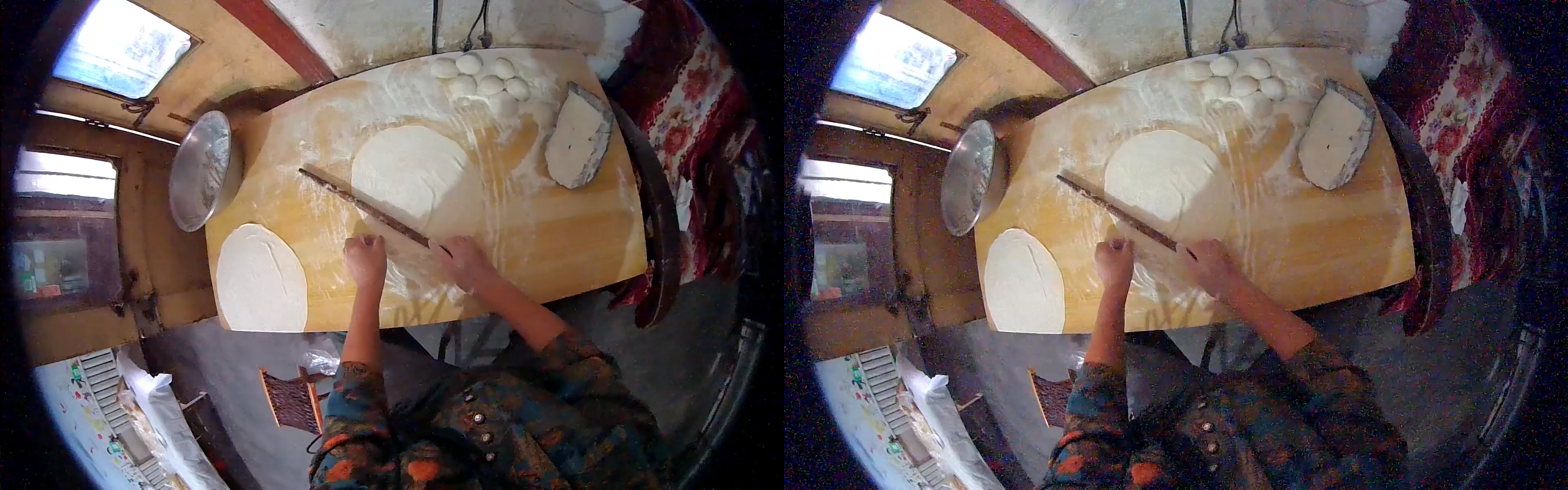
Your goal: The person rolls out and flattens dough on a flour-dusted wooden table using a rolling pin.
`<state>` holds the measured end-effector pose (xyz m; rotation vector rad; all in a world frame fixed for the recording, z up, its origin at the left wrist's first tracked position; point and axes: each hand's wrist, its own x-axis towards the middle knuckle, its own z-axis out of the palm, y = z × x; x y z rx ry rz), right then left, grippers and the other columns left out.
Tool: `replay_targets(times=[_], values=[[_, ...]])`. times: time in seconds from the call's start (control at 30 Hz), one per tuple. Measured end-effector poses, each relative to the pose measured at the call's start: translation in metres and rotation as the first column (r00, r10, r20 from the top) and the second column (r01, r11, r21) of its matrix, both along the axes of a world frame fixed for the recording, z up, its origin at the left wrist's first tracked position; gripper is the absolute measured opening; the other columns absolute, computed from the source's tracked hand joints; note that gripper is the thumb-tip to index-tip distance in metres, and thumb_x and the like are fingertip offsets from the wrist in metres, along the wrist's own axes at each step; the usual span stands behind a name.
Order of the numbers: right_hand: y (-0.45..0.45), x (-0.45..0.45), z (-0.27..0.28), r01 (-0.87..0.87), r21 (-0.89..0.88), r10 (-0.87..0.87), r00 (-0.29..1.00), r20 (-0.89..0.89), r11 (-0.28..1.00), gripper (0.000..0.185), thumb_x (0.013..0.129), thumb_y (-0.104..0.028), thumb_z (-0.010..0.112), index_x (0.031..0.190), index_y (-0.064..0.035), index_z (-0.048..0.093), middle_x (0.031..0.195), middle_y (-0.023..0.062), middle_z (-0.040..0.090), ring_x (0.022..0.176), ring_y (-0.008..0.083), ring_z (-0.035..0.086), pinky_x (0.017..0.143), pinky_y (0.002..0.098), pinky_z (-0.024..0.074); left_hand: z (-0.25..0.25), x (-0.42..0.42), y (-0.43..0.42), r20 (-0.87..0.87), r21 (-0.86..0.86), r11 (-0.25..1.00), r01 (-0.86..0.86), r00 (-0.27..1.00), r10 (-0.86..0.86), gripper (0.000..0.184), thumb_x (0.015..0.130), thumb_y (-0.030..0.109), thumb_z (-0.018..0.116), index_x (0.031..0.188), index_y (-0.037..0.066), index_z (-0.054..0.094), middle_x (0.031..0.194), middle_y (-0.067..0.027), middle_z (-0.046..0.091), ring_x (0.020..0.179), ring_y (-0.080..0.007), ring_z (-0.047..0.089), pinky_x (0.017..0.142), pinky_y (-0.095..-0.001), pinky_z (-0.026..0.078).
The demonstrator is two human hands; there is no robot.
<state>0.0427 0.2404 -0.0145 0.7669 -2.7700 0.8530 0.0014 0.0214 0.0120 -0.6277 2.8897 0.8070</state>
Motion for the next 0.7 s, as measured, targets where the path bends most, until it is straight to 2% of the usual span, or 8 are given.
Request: replay_targets(times=[0.07, 0.17, 0.27, 0.37, 0.43, 0.5, 0.53, 0.7], values=[[0.001, 0.007, 0.001, 0.136, -0.036, -0.117, 0.939, 0.325, 0.990, 0.042, 0.081, -0.015, 0.057, 0.121, -0.0014, 0.056, 0.096, 0.0166, 0.060, 0.089, 0.0333, 0.057, 0.078, 0.0453, 0.0470, 0.006, -0.003, -0.001, 0.076, 0.117, 0.993, 0.015, 0.997, -0.025, 0.025, 0.078, 0.022, 0.071, 0.087, -0.001, 0.064, 0.095, -0.0177, 0.064, 0.091, -0.0313, 0.063, 0.074, -0.0391, 0.052], [0.009, 0.009, 0.009, 0.090, 0.026, -0.093, 0.949, 0.302, 0.996, 0.043, 0.081, -0.015, 0.056, 0.123, -0.0034, 0.055, 0.100, 0.0157, 0.059, 0.092, 0.0337, 0.056, 0.081, 0.0469, 0.0456, 0.021, -0.013, 0.011, 0.189, 0.694, 0.665, -0.276, 0.961, 0.201, 0.019, 0.084, 0.012, 0.066, 0.097, -0.002, 0.063, 0.102, -0.0130, 0.064, 0.095, -0.0230, 0.064, 0.076, -0.0317, 0.054], [0.017, 0.007, 0.009, 0.012, 0.110, -0.030, 0.986, 0.166, 0.994, 0.044, 0.082, -0.014, 0.054, 0.125, -0.0036, 0.055, 0.105, 0.0150, 0.058, 0.096, 0.0339, 0.055, 0.084, 0.0469, 0.0445, 0.016, -0.023, 0.042, -0.043, 0.920, 0.389, -0.049, 0.974, 0.224, 0.020, 0.090, 0.003, 0.057, 0.109, -0.003, 0.060, 0.108, -0.0099, 0.061, 0.098, -0.0179, 0.062, 0.079, -0.0295, 0.054], [0.006, -0.004, 0.022, 0.081, 0.079, -0.101, 0.946, 0.307, 0.994, 0.044, 0.083, -0.014, 0.052, 0.125, -0.0041, 0.054, 0.107, 0.0139, 0.057, 0.098, 0.0327, 0.054, 0.086, 0.0453, 0.0434, -0.004, -0.033, 0.039, -0.256, 0.755, 0.605, 0.253, 0.963, -0.083, 0.025, 0.091, 0.001, 0.055, 0.116, -0.001, 0.058, 0.118, -0.0118, 0.058, 0.098, -0.0189, 0.062, 0.079, -0.0307, 0.054], [-0.003, -0.013, 0.024, 0.082, 0.082, -0.099, 0.969, 0.225, 0.993, 0.043, 0.083, -0.014, 0.052, 0.124, -0.0037, 0.055, 0.106, 0.0137, 0.057, 0.098, 0.0321, 0.054, 0.087, 0.0447, 0.0429, 0.005, -0.040, 0.026, -0.388, 0.339, 0.767, 0.545, 0.824, -0.413, 0.035, 0.084, -0.001, 0.056, 0.118, 0.006, 0.059, 0.122, -0.0116, 0.057, 0.108, -0.0255, 0.058, 0.092, -0.0426, 0.045], [-0.009, -0.015, 0.014, 0.057, 0.105, -0.071, 0.987, 0.142, 0.993, 0.041, 0.083, -0.014, 0.051, 0.122, -0.0031, 0.055, 0.106, 0.0135, 0.057, 0.098, 0.0317, 0.054, 0.087, 0.0444, 0.0427, 0.007, -0.042, 0.013, -0.328, -0.184, 0.667, 0.722, 0.595, -0.734, 0.041, 0.080, -0.002, 0.055, 0.118, 0.009, 0.060, 0.122, -0.0107, 0.058, 0.114, -0.0289, 0.054, 0.099, -0.0479, 0.038], [-0.010, -0.018, 0.007, 0.041, 0.125, -0.058, 0.989, 0.134, 0.991, 0.040, 0.083, -0.015, 0.051, 0.121, -0.0029, 0.055, 0.106, 0.0134, 0.057, 0.098, 0.0314, 0.054, 0.087, 0.0442, 0.0427, 0.011, -0.037, 0.010, -0.237, -0.287, 0.659, 0.695, 0.615, -0.752, 0.044, 0.076, 0.001, 0.055, 0.118, 0.013, 0.061, 0.118, -0.0093, 0.059, 0.117, -0.0312, 0.050, 0.104, -0.0514, 0.028], [0.000, -0.019, 0.013, -0.085, 0.212, 0.067, 0.994, 0.092, 0.974, 0.039, 0.081, -0.017, 0.052, 0.117, -0.0032, 0.056, 0.105, 0.0129, 0.057, 0.100, 0.0300, 0.054, 0.088, 0.0437, 0.0424, 0.009, -0.021, -0.015, -0.175, -0.389, 0.558, 0.733, 0.536, -0.826, 0.041, 0.078, 0.004, 0.057, 0.116, 0.017, 0.063, 0.108, -0.0072, 0.060, 0.108, -0.0260, 0.054, 0.099, -0.0500, 0.034]])
